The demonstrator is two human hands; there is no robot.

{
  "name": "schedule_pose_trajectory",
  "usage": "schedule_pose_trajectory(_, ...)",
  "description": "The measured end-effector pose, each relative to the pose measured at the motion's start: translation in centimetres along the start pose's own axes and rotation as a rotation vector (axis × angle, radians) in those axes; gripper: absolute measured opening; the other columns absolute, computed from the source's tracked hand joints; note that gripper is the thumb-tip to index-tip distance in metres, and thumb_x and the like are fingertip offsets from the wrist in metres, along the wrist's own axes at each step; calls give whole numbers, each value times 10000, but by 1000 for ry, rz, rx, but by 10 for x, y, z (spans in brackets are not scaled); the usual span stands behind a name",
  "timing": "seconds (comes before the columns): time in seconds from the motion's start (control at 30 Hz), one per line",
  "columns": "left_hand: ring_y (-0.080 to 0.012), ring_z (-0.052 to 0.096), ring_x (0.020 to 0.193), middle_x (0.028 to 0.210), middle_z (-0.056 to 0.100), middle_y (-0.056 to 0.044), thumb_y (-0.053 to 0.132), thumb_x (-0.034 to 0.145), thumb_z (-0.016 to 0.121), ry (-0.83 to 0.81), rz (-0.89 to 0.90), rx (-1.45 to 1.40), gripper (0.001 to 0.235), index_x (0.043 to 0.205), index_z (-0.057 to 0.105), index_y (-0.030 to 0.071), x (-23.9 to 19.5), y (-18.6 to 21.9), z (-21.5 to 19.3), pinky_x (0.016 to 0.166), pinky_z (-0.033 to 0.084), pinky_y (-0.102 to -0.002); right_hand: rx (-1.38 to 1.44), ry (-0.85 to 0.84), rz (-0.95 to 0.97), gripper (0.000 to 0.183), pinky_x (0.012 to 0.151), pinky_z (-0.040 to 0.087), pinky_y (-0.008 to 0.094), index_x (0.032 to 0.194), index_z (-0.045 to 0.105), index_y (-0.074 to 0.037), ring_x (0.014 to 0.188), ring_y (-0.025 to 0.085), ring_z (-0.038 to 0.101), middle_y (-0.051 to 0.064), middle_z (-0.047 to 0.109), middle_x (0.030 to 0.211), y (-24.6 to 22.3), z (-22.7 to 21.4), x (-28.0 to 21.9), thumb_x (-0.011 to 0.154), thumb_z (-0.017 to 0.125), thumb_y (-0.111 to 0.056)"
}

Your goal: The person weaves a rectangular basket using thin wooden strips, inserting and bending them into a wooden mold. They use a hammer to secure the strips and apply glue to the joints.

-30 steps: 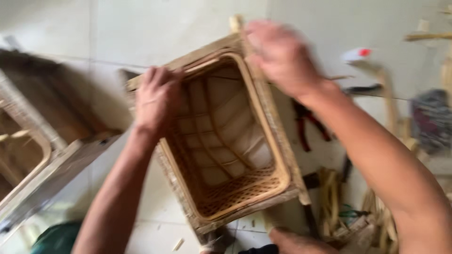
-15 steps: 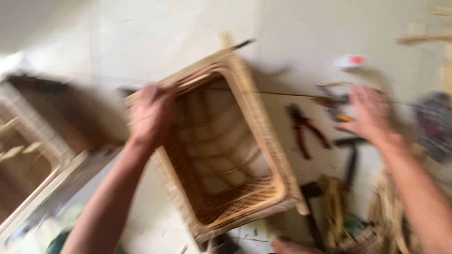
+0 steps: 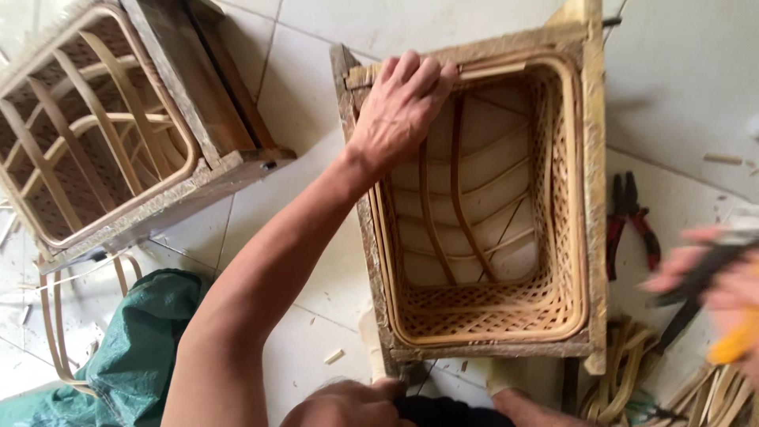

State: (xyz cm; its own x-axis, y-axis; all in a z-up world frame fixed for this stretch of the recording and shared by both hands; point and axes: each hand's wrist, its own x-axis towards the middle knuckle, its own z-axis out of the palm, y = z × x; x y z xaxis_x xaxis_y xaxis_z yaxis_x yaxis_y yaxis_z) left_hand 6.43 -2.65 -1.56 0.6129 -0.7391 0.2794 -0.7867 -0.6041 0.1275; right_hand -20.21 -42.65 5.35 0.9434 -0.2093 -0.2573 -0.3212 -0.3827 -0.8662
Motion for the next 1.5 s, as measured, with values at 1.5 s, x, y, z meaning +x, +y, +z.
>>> schedule_pose_trajectory(1.5,-215,462,1089,1117,492,-42,183,1054,562,104,-12,-145,327,1328,647,26,4,-2,13,977,463,-358,74,-107,58,292,707,473,334,1098,582,-54,788,137,518,-2,555,873,-94,235,92,899,623,-263)
